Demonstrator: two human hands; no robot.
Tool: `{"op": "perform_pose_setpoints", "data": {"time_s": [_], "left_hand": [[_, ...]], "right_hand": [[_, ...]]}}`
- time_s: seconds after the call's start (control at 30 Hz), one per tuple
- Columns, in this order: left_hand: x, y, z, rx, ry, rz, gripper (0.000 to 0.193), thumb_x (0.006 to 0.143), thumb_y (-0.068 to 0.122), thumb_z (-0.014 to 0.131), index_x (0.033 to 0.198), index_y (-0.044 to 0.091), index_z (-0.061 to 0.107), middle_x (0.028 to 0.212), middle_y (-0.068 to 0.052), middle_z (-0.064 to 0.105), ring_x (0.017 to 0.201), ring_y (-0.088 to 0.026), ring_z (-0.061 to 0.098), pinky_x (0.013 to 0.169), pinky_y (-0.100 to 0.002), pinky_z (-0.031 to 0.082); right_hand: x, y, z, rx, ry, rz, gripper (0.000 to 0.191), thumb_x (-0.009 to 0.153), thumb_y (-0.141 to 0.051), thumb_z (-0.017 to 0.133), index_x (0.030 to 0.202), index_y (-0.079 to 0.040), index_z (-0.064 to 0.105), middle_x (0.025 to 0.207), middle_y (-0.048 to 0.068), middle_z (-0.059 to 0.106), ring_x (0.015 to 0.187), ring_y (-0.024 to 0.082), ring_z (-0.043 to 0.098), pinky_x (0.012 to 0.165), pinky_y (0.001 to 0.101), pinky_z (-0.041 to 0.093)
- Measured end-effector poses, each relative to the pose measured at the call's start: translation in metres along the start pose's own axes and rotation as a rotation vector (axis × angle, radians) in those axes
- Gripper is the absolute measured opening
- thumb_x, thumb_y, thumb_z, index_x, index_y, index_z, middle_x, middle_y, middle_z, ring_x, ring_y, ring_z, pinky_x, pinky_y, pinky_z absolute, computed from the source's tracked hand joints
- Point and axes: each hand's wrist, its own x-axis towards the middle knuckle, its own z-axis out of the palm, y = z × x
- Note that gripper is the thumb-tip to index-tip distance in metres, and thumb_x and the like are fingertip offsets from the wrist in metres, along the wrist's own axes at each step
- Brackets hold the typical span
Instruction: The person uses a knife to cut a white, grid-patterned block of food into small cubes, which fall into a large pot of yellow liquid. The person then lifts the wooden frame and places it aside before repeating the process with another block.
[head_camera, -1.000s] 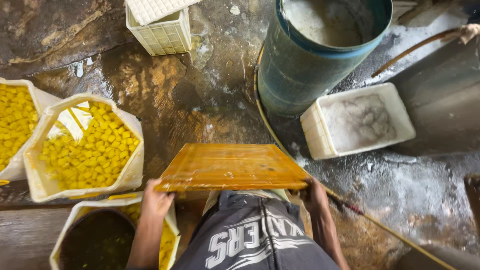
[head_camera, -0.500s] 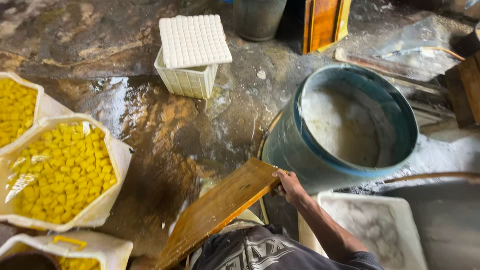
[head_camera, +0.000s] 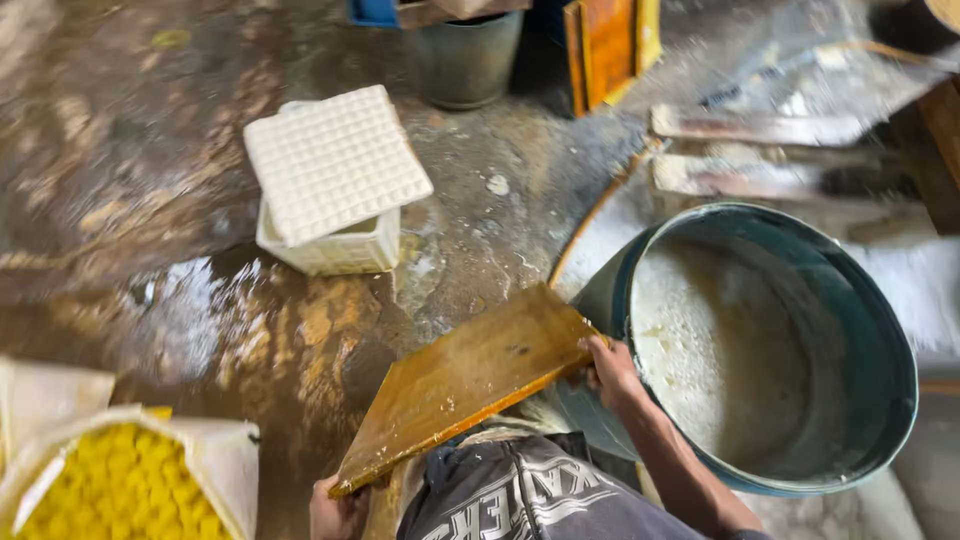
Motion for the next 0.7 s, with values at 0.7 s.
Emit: {"op": "perform_pose_setpoints", "data": {"time_s": [0.7], "left_hand": [[0.374,0.03,0.582,-0.062,-0.261,-0.288,0.035,0.096,0.024,0.052,0.118,-0.001,0.063,0.109,-0.014,0.07,0.1,-0.025,0.067,0.084,-0.039,0.056]], "right_hand": [[0.47,-0.345,-0.084,0.113,0.268,0.026,0.022,0.092,-0.024,0.063,0.087,-0.003,0.061,0.061,0.003,0.051,0.043,0.01,0.039,0.039,0.0294,0.031]]}}
